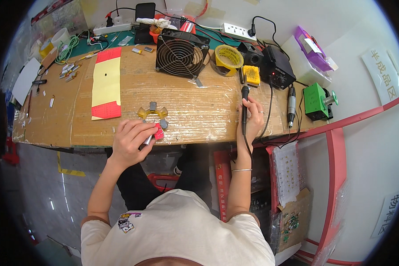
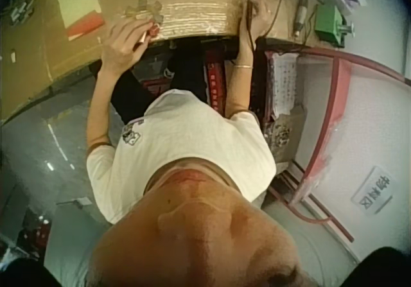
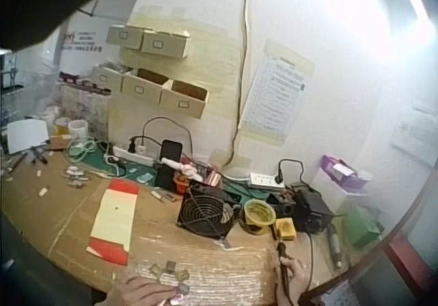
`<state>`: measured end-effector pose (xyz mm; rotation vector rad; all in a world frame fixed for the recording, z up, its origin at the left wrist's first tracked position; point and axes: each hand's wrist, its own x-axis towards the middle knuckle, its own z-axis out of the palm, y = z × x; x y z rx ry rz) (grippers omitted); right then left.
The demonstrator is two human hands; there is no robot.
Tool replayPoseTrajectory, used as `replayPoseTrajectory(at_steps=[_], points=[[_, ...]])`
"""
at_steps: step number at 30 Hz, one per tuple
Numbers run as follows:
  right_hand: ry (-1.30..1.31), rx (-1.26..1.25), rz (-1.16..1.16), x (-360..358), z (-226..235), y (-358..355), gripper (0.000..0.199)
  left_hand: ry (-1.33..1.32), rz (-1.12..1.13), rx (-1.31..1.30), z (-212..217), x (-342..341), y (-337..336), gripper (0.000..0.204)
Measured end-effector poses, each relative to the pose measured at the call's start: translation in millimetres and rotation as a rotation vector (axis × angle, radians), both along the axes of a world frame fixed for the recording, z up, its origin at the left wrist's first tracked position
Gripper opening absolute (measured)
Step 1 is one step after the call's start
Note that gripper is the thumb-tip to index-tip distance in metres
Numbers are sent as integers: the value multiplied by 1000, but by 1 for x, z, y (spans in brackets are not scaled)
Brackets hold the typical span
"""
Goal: The person prepares small electronic components by applying adhesive tape and then uses a soldering iron to heat and solder them. The person handles the components one by one, applying heat to specific points while holding them steady on a workbench.
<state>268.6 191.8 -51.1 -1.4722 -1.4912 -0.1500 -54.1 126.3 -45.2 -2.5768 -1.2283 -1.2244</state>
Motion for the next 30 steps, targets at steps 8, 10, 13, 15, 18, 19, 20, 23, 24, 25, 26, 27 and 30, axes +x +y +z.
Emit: replayPoseTrajectory(at_steps=[8,10,13,15,18,19,20,23,24,25,26,27,30], points=[[662,112,104,9,4,11,13,-3,-1,-4,0,0,0,33],[874,132,169,15,7,18,14,-2,-2,-3,0,0,0,33],[1028,143,206,20,10,30,15,-8,0,0,0,0,1,34],[1042,184,229,22,11,36,12,-5,1,4,0,0,0,34],[1060,147,198,23,9,39,15,-4,3,1,0,0,0,34],[1093,137,169,23,9,39,16,-8,2,-6,0,0,0,34],[1069,150,196,23,8,39,15,-5,0,3,0,0,1,34],[1062,190,197,22,6,39,14,-2,-3,8,0,0,1,34],[1060,203,201,23,7,39,14,5,-3,8,0,0,1,33],[1052,220,222,23,7,39,15,9,-2,-1,0,0,1,33],[1054,212,190,24,7,39,14,5,-1,5,0,0,1,33],[1050,208,175,25,8,40,14,-1,-2,3,0,0,1,33],[1010,192,142,25,7,43,14,-10,-3,3,0,0,1,33]])
